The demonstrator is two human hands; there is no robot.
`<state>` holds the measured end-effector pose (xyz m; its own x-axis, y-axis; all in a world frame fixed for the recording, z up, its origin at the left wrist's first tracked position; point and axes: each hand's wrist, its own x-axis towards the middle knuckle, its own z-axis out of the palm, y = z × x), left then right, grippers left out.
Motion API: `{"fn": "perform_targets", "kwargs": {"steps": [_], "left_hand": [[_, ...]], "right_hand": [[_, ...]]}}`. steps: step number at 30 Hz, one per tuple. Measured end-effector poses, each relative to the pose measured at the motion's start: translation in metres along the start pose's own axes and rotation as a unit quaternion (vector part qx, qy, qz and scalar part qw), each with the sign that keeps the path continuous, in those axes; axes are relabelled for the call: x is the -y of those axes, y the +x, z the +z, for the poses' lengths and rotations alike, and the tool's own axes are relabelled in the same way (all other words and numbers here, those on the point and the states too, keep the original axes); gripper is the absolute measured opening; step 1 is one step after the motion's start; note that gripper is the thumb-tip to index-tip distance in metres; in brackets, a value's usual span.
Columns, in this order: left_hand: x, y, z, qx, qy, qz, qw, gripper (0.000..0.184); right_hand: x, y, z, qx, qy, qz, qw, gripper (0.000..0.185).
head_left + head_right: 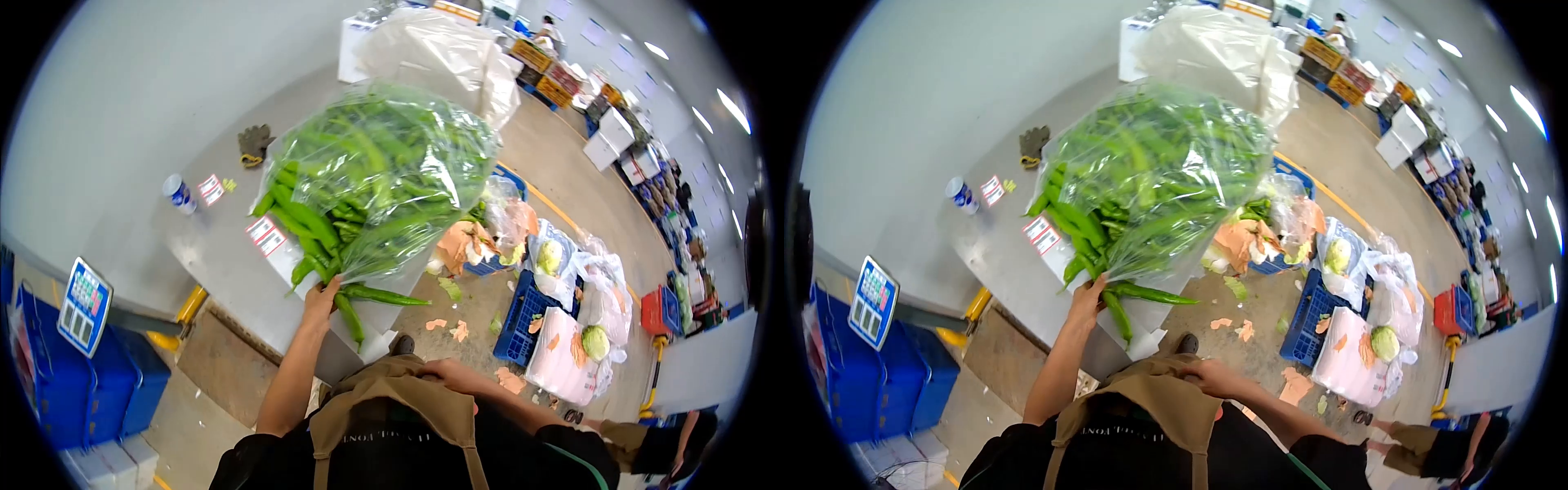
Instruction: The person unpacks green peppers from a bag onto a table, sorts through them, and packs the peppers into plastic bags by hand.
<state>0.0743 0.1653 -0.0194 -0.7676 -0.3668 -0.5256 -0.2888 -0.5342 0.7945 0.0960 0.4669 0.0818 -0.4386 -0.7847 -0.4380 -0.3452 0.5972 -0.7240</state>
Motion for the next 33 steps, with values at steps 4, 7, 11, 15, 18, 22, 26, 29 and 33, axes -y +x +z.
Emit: {"fn": "perform_targets", "kwargs": {"steps": [4, 7, 11, 15, 18, 22, 26, 29, 33], "left_hand": [[0.013, 0.016, 0.017, 0.028, -0.123, -0.016, 0.992, 0.043], [0.011, 0.017, 0.026, 0.051, -0.202, -0.016, 0.978, 0.047], [0.014, 0.021, 0.031, 0.041, -0.243, -0.019, 0.969, 0.047], [0.009, 0.018, 0.044, 0.076, -0.292, 0.035, 0.953, 0.043], [0.018, 0.029, 0.044, 0.092, -0.327, 0.056, 0.939, 0.041], [0.016, 0.028, 0.049, 0.078, -0.332, 0.055, 0.939, 0.045], [0.017, 0.022, 0.058, 0.009, -0.333, 0.035, 0.942, 0.055], [0.036, 0.039, 0.066, -0.053, -0.332, 0.019, 0.942, 0.063], [0.029, 0.037, 0.077, -0.077, -0.323, 0.025, 0.943, 0.053]], "right_hand": [[-0.022, 0.013, 0.011, 0.025, -0.13, 0.1, 0.986, 0.027], [-0.034, 0.022, 0.01, 0.082, -0.147, 0.091, 0.982, 0.029], [-0.05, 0.025, 0.02, 0.139, -0.077, 0.117, 0.98, 0.04], [-0.064, 0.028, 0.02, 0.149, 0.077, 0.029, 0.985, 0.048], [-0.134, 0.048, 0.06, 0.189, -0.058, 0.056, 0.979, 0.04], [-0.069, 0.044, 0.034, 0.197, -0.211, 0.131, 0.948, 0.035], [-0.047, 0.02, 0.003, 0.111, -0.127, 0.001, 0.986, 0.031], [-0.032, 0.028, -0.051, -0.071, 0.132, -0.001, 0.989, 0.029], [-0.122, 0.116, -0.134, -0.322, 0.565, -0.012, 0.76, 0.048]]}}
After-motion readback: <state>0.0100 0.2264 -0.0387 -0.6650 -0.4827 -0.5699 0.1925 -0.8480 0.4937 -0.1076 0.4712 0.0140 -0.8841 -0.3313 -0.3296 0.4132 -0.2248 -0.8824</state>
